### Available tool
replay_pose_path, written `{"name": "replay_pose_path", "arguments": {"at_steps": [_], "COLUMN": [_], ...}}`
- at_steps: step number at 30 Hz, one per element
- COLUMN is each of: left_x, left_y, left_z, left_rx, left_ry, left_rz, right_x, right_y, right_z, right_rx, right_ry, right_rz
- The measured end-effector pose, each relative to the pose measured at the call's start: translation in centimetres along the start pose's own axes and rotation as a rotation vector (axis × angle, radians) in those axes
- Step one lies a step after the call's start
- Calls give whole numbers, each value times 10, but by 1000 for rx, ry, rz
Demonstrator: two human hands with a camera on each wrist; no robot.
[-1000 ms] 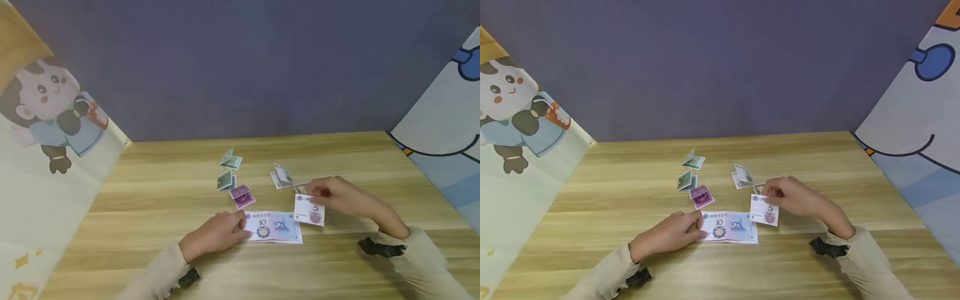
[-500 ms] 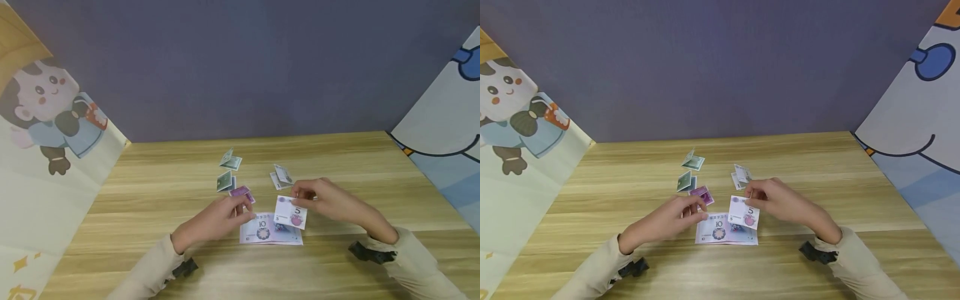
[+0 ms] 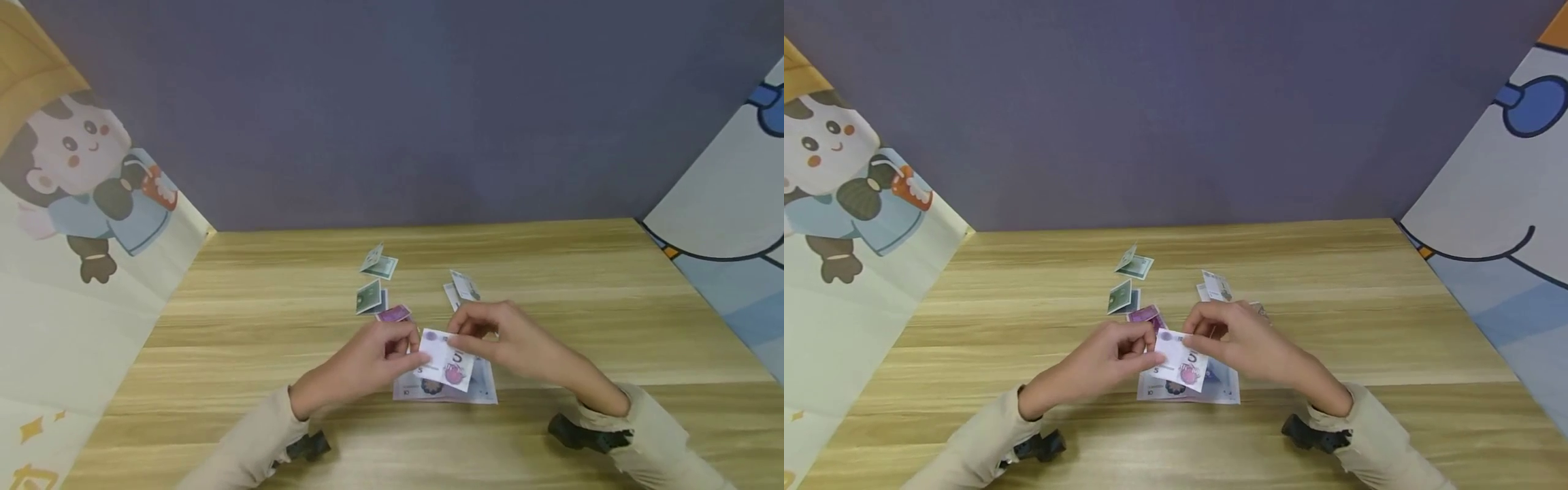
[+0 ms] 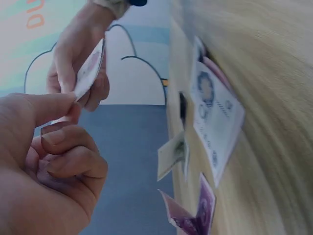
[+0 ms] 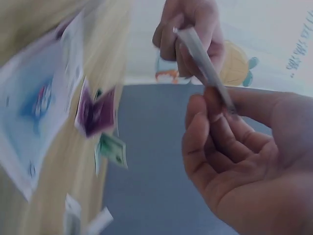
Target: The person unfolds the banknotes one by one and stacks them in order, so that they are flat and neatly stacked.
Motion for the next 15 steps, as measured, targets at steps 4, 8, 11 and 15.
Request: {"name": "replay_pose_path", "arguments": {"at_steps": [4,8,11,15], "left_x": [0,0,-1,0], "left_y": [-4,-4,-3,-2], "left_z": [7,10,9,8], "left_rx": [-113,-184,-181,-133], "left_ry": [-25,-35,-38,-35], "left_rz": [18,48,64,58], "right_x": [1,4,5,6], "right_y": [0,-3,-5,-7], "right_z": [0,-9,-18,-25], "right_rx": [278,446,441,441], "right_ry": [11,46,89,115], "right_rz": [-18,-99,-130,-139]}}
Point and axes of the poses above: each hand's wrist, its own x-axis towards the middle knuckle, its own z-axis out of the back of the hand, y = z × x, the point moved 1 cm from there along x, towards the middle knuckle, and after that the axes turned 1 degree about x, right-handed, at the moved point
